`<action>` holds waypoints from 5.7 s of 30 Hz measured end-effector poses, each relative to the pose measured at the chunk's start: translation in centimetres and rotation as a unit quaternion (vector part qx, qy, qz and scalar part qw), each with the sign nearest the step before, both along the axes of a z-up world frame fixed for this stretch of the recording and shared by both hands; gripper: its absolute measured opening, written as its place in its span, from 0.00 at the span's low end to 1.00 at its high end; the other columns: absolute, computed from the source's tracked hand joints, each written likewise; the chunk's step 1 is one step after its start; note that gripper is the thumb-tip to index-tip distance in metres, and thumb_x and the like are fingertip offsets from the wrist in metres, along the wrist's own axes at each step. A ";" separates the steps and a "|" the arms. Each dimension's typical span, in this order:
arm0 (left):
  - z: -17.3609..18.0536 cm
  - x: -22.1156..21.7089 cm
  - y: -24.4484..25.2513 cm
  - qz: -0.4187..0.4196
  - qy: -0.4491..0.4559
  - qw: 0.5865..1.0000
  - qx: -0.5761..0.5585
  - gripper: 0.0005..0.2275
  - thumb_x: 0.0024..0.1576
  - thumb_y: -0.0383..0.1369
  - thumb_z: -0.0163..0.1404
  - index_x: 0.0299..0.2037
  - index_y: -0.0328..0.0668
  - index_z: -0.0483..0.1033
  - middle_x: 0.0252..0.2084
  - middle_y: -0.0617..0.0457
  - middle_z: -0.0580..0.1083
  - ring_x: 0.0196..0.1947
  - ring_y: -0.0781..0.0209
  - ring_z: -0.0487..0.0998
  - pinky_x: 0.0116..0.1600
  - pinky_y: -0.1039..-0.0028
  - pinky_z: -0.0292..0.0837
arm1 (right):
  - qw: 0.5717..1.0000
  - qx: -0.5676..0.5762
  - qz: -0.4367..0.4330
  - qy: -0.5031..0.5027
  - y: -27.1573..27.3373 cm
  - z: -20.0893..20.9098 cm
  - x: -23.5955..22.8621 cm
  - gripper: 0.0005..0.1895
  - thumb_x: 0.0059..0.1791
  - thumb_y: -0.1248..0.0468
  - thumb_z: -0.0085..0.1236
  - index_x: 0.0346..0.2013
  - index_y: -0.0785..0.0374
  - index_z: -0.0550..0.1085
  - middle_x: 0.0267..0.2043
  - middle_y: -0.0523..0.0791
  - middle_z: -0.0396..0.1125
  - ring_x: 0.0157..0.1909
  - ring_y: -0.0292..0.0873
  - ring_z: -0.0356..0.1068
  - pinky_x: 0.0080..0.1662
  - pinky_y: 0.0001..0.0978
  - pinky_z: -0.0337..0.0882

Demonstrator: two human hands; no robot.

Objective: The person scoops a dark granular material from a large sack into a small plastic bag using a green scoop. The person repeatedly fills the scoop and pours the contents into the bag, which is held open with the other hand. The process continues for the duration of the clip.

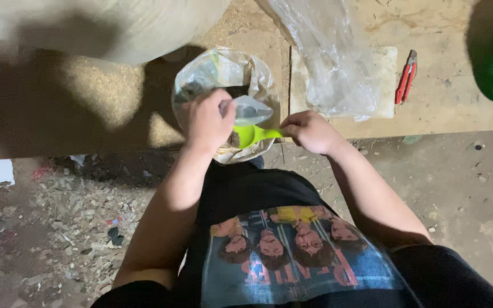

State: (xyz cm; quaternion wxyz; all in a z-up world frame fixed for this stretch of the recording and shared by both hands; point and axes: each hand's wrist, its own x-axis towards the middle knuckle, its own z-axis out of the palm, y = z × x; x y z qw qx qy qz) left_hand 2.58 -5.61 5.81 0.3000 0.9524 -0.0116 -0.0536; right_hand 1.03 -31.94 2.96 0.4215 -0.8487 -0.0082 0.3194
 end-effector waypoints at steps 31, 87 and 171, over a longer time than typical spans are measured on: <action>-1.6 -1.5 2.2 0.088 0.001 0.974 -0.211 0.11 0.60 0.39 0.57 0.46 0.41 0.84 0.32 0.47 0.82 0.30 0.64 0.83 0.36 0.73 0.74 | 0.989 -0.083 0.007 -0.125 2.0 10.4 0.6 0.12 0.51 0.61 0.54 0.44 0.61 0.80 0.28 0.52 0.74 0.31 0.50 0.74 0.38 0.44 0.72; -8.2 -1.7 7.3 0.245 -0.024 0.851 -0.464 0.11 0.64 0.32 0.54 0.47 0.30 0.82 0.41 0.48 0.83 0.41 0.66 0.81 0.51 0.77 0.75 | 0.976 0.060 0.067 0.200 12.8 -11.1 5.9 0.17 0.54 0.61 0.48 0.55 0.59 0.79 0.26 0.45 0.65 0.20 0.40 0.59 0.23 0.37 0.61; -4.1 1.5 10.2 0.064 -0.018 0.934 -0.351 0.03 0.65 0.26 0.49 0.41 0.36 0.77 0.32 0.53 0.81 0.33 0.68 0.83 0.39 0.77 0.75 | 0.924 -0.381 0.006 0.012 11.0 9.9 -4.3 0.15 0.56 0.53 0.45 0.48 0.57 0.75 0.39 0.53 0.75 0.41 0.55 0.76 0.45 0.50 0.75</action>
